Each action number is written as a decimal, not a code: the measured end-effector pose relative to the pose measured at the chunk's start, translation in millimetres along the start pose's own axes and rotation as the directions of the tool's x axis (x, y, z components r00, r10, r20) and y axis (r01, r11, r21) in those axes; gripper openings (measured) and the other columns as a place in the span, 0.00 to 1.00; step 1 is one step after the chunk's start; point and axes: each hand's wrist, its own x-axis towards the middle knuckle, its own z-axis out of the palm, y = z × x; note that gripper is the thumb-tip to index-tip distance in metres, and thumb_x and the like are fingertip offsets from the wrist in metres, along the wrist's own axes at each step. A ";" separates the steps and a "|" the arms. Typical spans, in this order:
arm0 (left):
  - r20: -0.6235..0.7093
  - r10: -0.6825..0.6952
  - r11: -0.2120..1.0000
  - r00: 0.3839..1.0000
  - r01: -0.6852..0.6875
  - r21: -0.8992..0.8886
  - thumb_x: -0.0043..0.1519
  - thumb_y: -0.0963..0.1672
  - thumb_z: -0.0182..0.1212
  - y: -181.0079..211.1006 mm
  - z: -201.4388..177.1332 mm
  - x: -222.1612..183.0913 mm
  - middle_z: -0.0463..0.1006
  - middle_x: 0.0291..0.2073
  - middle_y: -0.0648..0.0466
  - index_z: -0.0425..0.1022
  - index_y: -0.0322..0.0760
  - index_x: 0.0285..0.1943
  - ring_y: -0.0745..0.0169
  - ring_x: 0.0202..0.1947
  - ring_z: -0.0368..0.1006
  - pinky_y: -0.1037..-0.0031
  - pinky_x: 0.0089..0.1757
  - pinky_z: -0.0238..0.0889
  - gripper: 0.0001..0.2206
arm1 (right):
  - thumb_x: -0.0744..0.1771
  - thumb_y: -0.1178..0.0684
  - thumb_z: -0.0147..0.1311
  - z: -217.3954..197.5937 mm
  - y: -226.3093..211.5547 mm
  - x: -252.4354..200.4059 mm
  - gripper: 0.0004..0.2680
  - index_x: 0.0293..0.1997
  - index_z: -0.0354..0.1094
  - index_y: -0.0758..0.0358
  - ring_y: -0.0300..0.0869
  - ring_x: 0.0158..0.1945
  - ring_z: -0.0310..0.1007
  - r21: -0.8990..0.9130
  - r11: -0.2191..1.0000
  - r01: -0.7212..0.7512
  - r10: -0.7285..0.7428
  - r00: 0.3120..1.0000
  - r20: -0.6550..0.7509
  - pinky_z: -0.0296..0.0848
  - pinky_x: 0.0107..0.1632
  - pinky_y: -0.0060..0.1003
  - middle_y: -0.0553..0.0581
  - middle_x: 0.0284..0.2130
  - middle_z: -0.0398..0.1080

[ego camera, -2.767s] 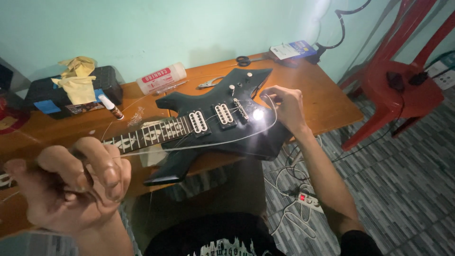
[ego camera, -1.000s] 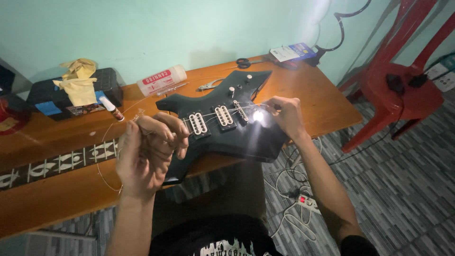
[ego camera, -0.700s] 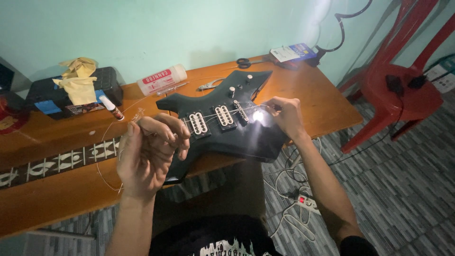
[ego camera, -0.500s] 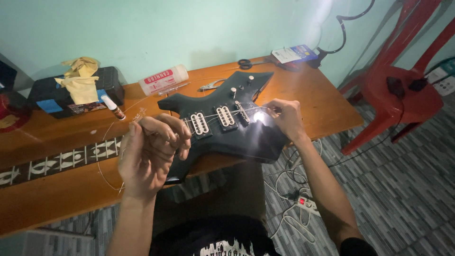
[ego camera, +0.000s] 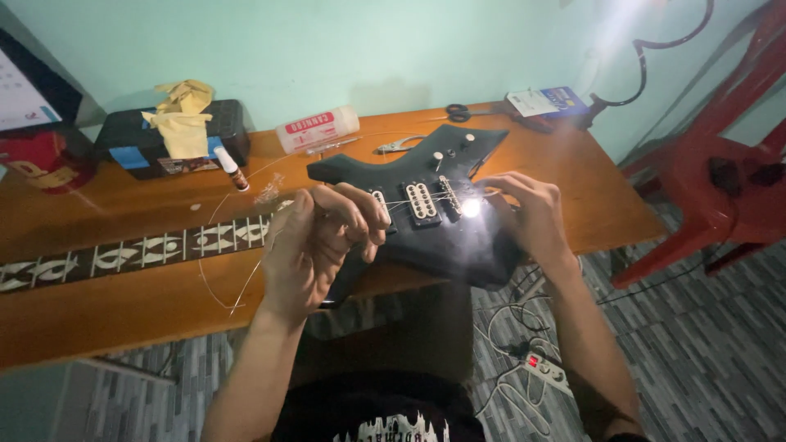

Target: The person is stringing a black electric guitar. They begin by manipulating the tuning pegs on the headstock, then move to the bridge area to thread and secure the strings. The person pulls the strings taut and adjusts them at the bridge saddles.

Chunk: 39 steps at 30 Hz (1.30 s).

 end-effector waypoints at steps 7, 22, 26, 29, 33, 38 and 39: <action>0.022 0.003 0.999 1.000 -0.004 0.032 0.75 0.51 0.27 7.6 -1.5 -0.1 0.73 0.38 0.34 0.69 0.28 0.41 0.50 0.34 0.77 0.67 0.34 0.73 0.26 | 0.69 0.58 0.59 -2.4 13.8 -1.5 0.06 0.46 0.79 0.50 0.50 0.37 0.80 -0.102 0.995 0.013 -0.017 0.999 -0.033 0.77 0.42 0.41 0.49 0.38 0.79; -0.053 0.043 0.999 0.998 -0.042 0.026 0.74 0.50 0.34 0.9 -7.1 -4.9 0.75 0.37 0.32 0.69 0.27 0.44 0.47 0.33 0.80 0.67 0.32 0.73 0.22 | 0.67 0.66 0.61 1.6 34.6 -3.9 0.05 0.42 0.80 0.62 0.52 0.37 0.81 0.020 0.998 -0.058 0.060 0.982 -0.181 0.80 0.39 0.40 0.61 0.34 0.79; -0.071 0.034 0.999 0.997 -0.033 0.015 0.74 0.49 0.36 4.4 -4.6 -4.8 0.77 0.36 0.33 0.70 0.27 0.45 0.48 0.33 0.80 0.67 0.32 0.74 0.21 | 0.67 0.66 0.60 6.0 37.1 -4.6 0.05 0.41 0.80 0.63 0.55 0.39 0.81 0.070 0.990 -0.123 0.133 0.975 -0.177 0.80 0.39 0.43 0.62 0.35 0.79; -0.078 0.036 0.999 0.996 -0.036 0.008 0.73 0.47 0.39 4.1 -7.5 -7.7 0.78 0.38 0.33 0.69 0.27 0.47 0.48 0.33 0.81 0.66 0.33 0.74 0.18 | 0.67 0.67 0.59 10.7 40.4 -6.4 0.05 0.41 0.79 0.64 0.57 0.39 0.80 0.083 0.983 -0.161 0.173 0.972 -0.160 0.80 0.40 0.45 0.63 0.36 0.79; -0.132 -0.007 0.999 0.991 0.012 0.035 0.70 0.43 0.44 7.8 -10.9 -8.8 0.79 0.38 0.28 0.69 0.21 0.53 0.41 0.34 0.80 0.61 0.33 0.71 0.15 | 0.66 0.68 0.58 21.2 49.4 -10.6 0.07 0.41 0.79 0.63 0.59 0.39 0.80 0.119 0.962 -0.245 0.259 0.958 -0.124 0.80 0.41 0.48 0.65 0.36 0.78; -0.141 -0.027 0.998 0.990 0.034 0.050 0.67 0.40 0.47 16.5 -5.1 -11.0 0.79 0.38 0.28 0.69 0.19 0.57 0.43 0.34 0.80 0.62 0.35 0.71 0.14 | 0.65 0.69 0.59 34.9 60.4 -15.7 0.09 0.41 0.80 0.61 0.56 0.37 0.80 0.127 0.952 -0.278 0.292 0.950 -0.110 0.80 0.38 0.45 0.63 0.34 0.78; -0.140 -0.031 0.998 0.990 0.039 0.055 0.67 0.40 0.47 17.0 -5.2 -11.1 0.79 0.39 0.27 0.68 0.19 0.58 0.42 0.35 0.81 0.61 0.35 0.72 0.15 | 0.64 0.70 0.61 38.0 59.8 -16.1 0.09 0.41 0.80 0.60 0.57 0.37 0.80 0.132 0.944 -0.302 0.319 0.938 -0.137 0.80 0.37 0.45 0.64 0.34 0.78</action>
